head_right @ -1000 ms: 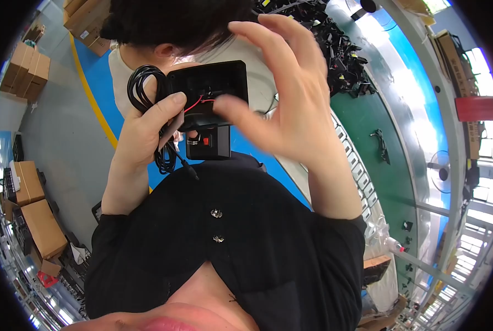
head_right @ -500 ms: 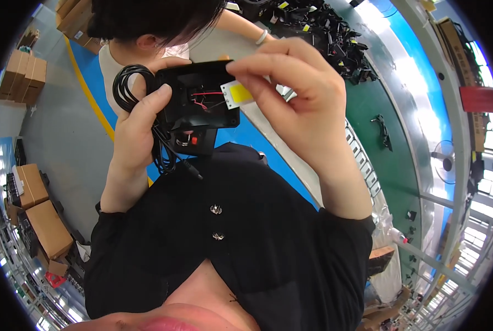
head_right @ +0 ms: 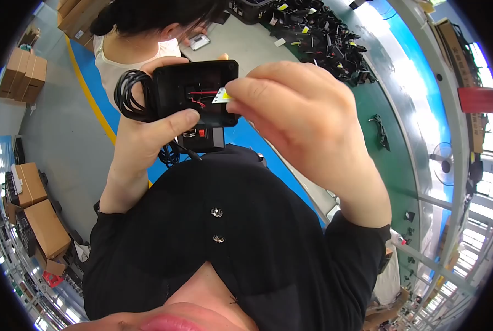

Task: Assembling internal LED circuit boards and wiring into plastic housing components on an assembly line.

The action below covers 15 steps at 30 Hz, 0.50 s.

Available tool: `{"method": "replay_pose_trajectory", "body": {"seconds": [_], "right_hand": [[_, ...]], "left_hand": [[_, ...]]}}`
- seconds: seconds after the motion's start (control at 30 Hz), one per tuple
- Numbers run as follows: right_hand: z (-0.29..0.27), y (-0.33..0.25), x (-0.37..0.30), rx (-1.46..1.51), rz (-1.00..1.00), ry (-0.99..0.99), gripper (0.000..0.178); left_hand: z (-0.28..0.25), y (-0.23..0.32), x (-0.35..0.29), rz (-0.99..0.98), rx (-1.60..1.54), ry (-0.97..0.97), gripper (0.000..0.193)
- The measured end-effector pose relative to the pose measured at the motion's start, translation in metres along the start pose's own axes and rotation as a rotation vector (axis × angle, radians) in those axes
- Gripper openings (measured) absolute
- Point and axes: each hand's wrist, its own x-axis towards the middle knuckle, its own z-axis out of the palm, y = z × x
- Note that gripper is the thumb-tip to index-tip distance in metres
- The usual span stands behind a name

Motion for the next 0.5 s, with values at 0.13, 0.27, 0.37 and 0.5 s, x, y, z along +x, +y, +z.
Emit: {"method": "replay_pose_trajectory", "body": {"seconds": [0.13,0.27,0.37,0.5], "right_hand": [[-0.006,0.000,0.007,0.189,0.183,-0.073,0.017],[-0.005,-0.008,0.005,0.232,0.250,-0.099,0.018],[-0.005,-0.015,0.005,-0.033,0.141,-0.116,0.020],[-0.001,-0.020,0.008,-0.174,-0.040,-0.006,0.024]], "left_hand": [[0.004,-0.004,-0.001,0.021,0.038,0.051,0.050],[0.001,-0.014,0.001,0.181,0.221,0.149,0.041],[0.004,-0.012,0.001,0.151,0.138,0.185,0.035],[0.008,-0.004,0.002,0.065,0.051,0.181,0.031]]}}
